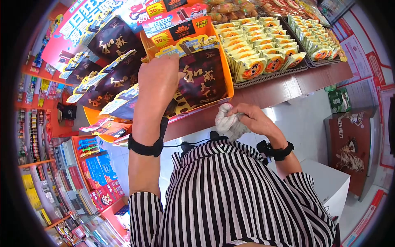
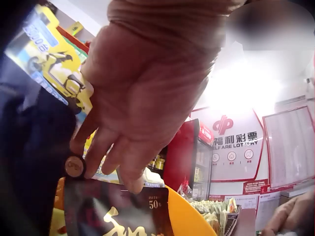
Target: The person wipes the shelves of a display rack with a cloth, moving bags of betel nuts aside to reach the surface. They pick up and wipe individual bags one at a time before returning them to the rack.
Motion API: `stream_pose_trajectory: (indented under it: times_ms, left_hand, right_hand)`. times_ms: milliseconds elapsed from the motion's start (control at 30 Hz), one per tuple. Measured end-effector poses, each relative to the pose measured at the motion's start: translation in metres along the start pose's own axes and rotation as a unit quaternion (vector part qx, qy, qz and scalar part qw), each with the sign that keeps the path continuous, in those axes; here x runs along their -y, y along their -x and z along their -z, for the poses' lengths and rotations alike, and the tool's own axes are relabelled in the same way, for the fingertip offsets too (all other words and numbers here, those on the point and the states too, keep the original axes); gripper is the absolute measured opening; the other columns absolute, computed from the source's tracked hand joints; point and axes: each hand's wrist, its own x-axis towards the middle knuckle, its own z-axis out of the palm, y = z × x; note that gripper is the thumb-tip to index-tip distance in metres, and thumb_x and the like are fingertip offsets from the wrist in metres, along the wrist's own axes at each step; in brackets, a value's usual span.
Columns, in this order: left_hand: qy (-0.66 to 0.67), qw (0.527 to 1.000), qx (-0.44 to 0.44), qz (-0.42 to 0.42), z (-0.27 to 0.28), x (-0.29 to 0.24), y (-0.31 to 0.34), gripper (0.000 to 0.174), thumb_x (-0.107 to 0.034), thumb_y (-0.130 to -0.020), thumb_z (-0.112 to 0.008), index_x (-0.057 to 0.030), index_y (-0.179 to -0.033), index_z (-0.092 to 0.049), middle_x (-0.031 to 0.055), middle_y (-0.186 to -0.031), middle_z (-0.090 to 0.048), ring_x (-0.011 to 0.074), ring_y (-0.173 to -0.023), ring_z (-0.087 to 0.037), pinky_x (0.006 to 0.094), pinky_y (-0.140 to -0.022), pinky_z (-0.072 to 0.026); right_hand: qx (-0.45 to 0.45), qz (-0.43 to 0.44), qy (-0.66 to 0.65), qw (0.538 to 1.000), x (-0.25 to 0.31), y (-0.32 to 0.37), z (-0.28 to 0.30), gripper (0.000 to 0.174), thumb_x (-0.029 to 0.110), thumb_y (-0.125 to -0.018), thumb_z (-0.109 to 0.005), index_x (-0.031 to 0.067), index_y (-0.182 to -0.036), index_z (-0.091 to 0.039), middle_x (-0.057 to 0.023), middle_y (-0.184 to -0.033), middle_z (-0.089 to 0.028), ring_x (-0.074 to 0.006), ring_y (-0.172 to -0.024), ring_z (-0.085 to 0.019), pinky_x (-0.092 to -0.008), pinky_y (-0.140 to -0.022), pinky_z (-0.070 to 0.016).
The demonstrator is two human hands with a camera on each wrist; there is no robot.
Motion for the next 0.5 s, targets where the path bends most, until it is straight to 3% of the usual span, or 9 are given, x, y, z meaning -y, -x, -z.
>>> stream_pose_trajectory:
  times_ms: [167,233,300,367,500]
  left_hand:
    - [-0.074,0.997,0.006,0.034,-0.012,-0.003,-0.014,0.036,-0.029,-0.075,-0.071,-0.0044,-0.100,-0.060,0.0142,-0.091,-0.065,0.0321,-0.087,-0.063,0.0425,-0.069,-0.0487]
    - [-0.083,0.996,-0.006,0.031,-0.018,-0.002,-0.017,0.036,-0.028,-0.074,-0.072,-0.0040,-0.099,-0.060,0.0141,-0.090,-0.064,0.0320,-0.086,-0.063,0.0423,-0.069,-0.0487]
    - [-0.092,0.995,-0.019,0.029,-0.020,-0.003,-0.018,0.036,-0.028,-0.074,-0.073,-0.0035,-0.098,-0.060,0.0140,-0.088,-0.064,0.0319,-0.085,-0.064,0.0421,-0.069,-0.0488]
    - [-0.065,0.996,-0.036,0.049,-0.016,-0.009,-0.017,0.014,-0.007,-0.078,-0.058,-0.0031,-0.090,-0.064,0.0137,-0.092,-0.064,0.0311,-0.088,-0.064,0.0440,-0.073,-0.0483]
    - [-0.071,0.996,-0.040,0.048,-0.012,-0.014,-0.013,0.016,-0.007,-0.078,-0.058,-0.0035,-0.093,-0.063,0.0126,-0.093,-0.063,0.0305,-0.088,-0.064,0.0444,-0.074,-0.0485]
  right_hand:
    - [-0.017,0.018,0.008,1.000,-0.006,0.000,0.004,0.036,-0.003,-0.074,-0.041,0.0022,-0.101,-0.065,-0.0089,-0.090,-0.062,-0.0150,-0.079,-0.056,-0.0269,-0.070,-0.0433]
    - [-0.021,0.006,0.001,1.000,-0.001,0.001,0.004,0.037,-0.003,-0.071,-0.040,-0.0002,-0.099,-0.064,-0.0152,-0.090,-0.063,-0.0236,-0.081,-0.060,-0.0328,-0.076,-0.0469]
    - [-0.022,0.007,0.000,1.000,0.000,0.001,0.004,0.037,-0.003,-0.071,-0.040,-0.0001,-0.099,-0.064,-0.0152,-0.090,-0.063,-0.0235,-0.081,-0.060,-0.0326,-0.075,-0.0468]
    - [-0.024,0.007,-0.002,1.000,-0.002,0.002,0.004,0.037,-0.003,-0.071,-0.040,0.0000,-0.099,-0.064,-0.0151,-0.090,-0.063,-0.0233,-0.081,-0.060,-0.0324,-0.075,-0.0468]
    - [-0.030,0.005,0.002,1.000,-0.006,0.004,0.004,0.037,-0.003,-0.072,-0.041,0.0003,-0.100,-0.065,-0.0146,-0.090,-0.063,-0.0222,-0.081,-0.060,-0.0314,-0.074,-0.0469]
